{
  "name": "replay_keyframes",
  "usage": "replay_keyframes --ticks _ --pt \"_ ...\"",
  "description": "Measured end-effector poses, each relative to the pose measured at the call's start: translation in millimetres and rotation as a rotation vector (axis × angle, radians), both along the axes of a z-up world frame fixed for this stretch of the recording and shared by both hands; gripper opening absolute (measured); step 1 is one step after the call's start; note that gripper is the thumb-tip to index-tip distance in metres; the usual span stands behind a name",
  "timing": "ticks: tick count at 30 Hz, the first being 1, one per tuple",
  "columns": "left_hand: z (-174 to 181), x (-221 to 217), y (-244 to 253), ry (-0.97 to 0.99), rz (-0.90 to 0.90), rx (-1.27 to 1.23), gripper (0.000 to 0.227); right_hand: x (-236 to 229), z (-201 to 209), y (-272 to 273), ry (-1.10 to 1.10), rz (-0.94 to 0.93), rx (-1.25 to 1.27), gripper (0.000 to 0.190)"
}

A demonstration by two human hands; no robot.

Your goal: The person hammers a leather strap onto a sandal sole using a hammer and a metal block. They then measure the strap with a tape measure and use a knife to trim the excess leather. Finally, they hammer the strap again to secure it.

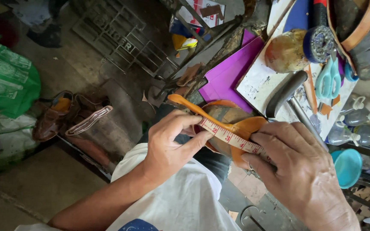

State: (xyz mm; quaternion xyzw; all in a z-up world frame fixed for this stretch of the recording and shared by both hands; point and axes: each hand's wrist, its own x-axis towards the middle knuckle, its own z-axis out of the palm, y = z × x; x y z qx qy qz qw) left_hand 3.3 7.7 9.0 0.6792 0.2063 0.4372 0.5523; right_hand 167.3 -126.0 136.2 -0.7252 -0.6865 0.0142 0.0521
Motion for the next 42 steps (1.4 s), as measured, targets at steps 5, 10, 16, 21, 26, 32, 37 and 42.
replay_keyframes --ticks 5,10,16,21,26,32,37,42 --pt "-2 1 0 0.006 0.017 0.01 0.028 1 1 2 -0.052 -0.016 -0.071 0.033" --pt "-3 1 1 -0.01 0.007 0.033 0.029 -2 -3 0 -0.08 0.03 -0.016 0.041" --pt "0 1 2 -0.003 -0.003 0.034 0.031 -3 -1 -2 -0.124 -0.042 -0.109 0.047" --pt "1 2 2 0.002 0.008 0.02 0.031 -11 -6 2 -0.121 -0.075 -0.026 0.038" --pt "1 2 3 0.003 0.002 0.008 0.031 -13 -5 1 -0.082 -0.104 -0.038 0.037" --pt "-1 1 3 0.025 -0.001 0.031 0.032 -16 -4 1 -0.142 -0.117 -0.038 0.043" --pt "-3 0 4 0.028 -0.022 0.021 0.031 -16 -6 3 -0.093 -0.121 0.008 0.043" --pt "-1 0 4 0.038 -0.019 0.019 0.03 -20 -11 6 -0.072 -0.1 0.094 0.043"
